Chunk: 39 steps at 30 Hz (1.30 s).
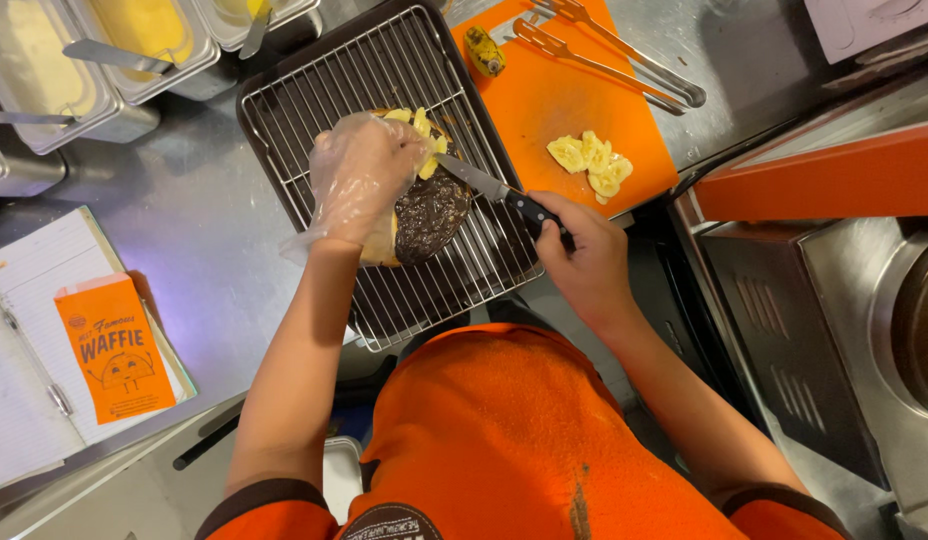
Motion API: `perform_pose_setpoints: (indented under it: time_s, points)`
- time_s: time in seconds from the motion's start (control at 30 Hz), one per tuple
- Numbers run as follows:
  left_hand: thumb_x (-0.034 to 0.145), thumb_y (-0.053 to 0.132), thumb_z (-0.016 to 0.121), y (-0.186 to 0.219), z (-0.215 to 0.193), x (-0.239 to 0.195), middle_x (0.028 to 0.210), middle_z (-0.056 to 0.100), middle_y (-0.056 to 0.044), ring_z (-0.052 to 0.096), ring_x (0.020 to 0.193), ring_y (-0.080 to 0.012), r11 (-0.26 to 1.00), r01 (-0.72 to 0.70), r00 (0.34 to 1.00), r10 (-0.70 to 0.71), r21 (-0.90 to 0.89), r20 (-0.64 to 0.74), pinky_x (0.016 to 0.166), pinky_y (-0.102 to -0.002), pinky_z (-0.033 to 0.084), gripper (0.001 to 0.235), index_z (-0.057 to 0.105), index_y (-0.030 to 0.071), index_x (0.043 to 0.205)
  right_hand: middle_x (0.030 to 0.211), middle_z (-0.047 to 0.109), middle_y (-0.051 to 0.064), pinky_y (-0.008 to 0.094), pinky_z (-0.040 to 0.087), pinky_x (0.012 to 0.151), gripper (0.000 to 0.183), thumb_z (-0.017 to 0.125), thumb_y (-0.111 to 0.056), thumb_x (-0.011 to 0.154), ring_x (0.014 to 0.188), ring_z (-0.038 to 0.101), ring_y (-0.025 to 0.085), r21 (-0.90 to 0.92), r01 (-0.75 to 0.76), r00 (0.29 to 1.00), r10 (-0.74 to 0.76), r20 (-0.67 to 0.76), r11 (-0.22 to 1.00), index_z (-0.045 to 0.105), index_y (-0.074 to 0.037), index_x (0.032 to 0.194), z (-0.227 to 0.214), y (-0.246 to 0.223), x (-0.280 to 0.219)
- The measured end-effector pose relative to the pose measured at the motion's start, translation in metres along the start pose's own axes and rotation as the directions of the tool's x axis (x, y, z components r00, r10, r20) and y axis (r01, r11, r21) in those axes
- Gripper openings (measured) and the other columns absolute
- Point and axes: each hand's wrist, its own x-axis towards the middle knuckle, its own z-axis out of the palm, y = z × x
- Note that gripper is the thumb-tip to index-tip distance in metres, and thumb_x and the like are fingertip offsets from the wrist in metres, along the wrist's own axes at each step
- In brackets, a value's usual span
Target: The person spreads a dark chocolate-like spread onto a waffle using a knife, then places sliced bananas on top. They fold the waffle in half, wrap it in an orange paper sleeve, and place it into a white container.
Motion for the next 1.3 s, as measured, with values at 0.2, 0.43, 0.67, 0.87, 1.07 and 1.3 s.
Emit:
perform_pose_setpoints:
  time_s: [0.2,0.43,0.67,0.87,1.07,1.3]
  points:
    - [0.090,0.026,0.074,0.006,-0.012,-0.012,0.084,0.076,-0.011,0.072,0.074,-0.0254,0.983,-0.078,0.994,0.090,0.165,-0.068,0.076,-0.048,0.053,0.012,0.083,0.018,0.094,0.087,0.066,0.011,0.026,0.050,0.061,0.030,0.064,0.000,0.094,0.065,0.062,0.014,-0.099,0.061,0.998,-0.062,-0.008,0.993,0.070,-0.004,0.124,0.003,0.000,0.004]
    - [0.084,0.028,0.080,0.006,-0.026,-0.022,0.076,0.071,-0.005,0.070,0.073,-0.0207,0.989,0.121,0.992,-0.117,-0.082,0.046,0.076,-0.041,0.055,0.018,0.071,0.013,0.090,0.082,0.062,0.011,0.029,0.050,0.061,0.030,0.064,0.000,0.093,0.065,0.063,0.017,-0.135,0.095,0.995,-0.095,0.012,0.986,0.070,-0.005,0.122,0.000,-0.009,0.004]
    - [0.085,0.021,0.082,-0.025,0.005,-0.014,0.089,0.074,-0.008,0.065,0.096,-0.0299,0.973,-0.184,0.965,0.206,0.141,-0.160,0.092,-0.051,0.049,0.015,0.071,0.011,0.082,0.076,0.057,0.012,0.032,0.049,0.059,0.032,0.066,0.000,0.089,0.063,0.060,0.020,-0.219,0.120,0.992,-0.111,0.053,0.968,0.071,-0.005,0.121,-0.003,-0.016,0.006]
    - [0.100,0.007,0.070,-0.036,0.009,-0.021,0.103,0.072,-0.009,0.068,0.103,-0.0226,0.930,-0.352,0.886,0.369,0.111,-0.281,0.120,-0.051,0.040,0.003,0.068,0.009,0.102,0.079,0.058,0.009,0.029,0.047,0.059,0.031,0.066,0.000,0.092,0.064,0.056,0.016,-0.163,0.090,0.996,-0.090,0.008,0.982,0.071,-0.005,0.122,-0.009,-0.012,-0.005]
    - [0.104,0.003,0.067,0.011,-0.006,-0.023,0.118,0.071,-0.010,0.066,0.111,-0.0265,0.858,-0.510,0.800,0.500,0.064,-0.330,0.119,-0.048,0.040,0.015,0.068,0.009,0.118,0.082,0.058,-0.007,0.020,0.042,0.058,0.029,0.055,-0.002,0.101,0.068,0.048,0.001,0.114,-0.295,0.920,0.314,-0.235,0.949,0.068,-0.002,0.127,-0.042,0.007,-0.064]
    - [0.090,0.009,0.068,0.081,0.077,0.014,0.113,0.069,-0.009,0.065,0.104,-0.0244,0.655,-0.743,0.665,0.746,0.136,0.036,0.109,-0.054,0.038,0.030,0.067,0.006,0.120,0.069,0.048,-0.009,0.019,0.032,0.048,0.028,0.053,-0.006,0.102,0.053,0.039,-0.001,0.374,-0.470,0.766,0.580,-0.278,0.799,0.069,-0.004,0.125,-0.044,0.044,-0.082]
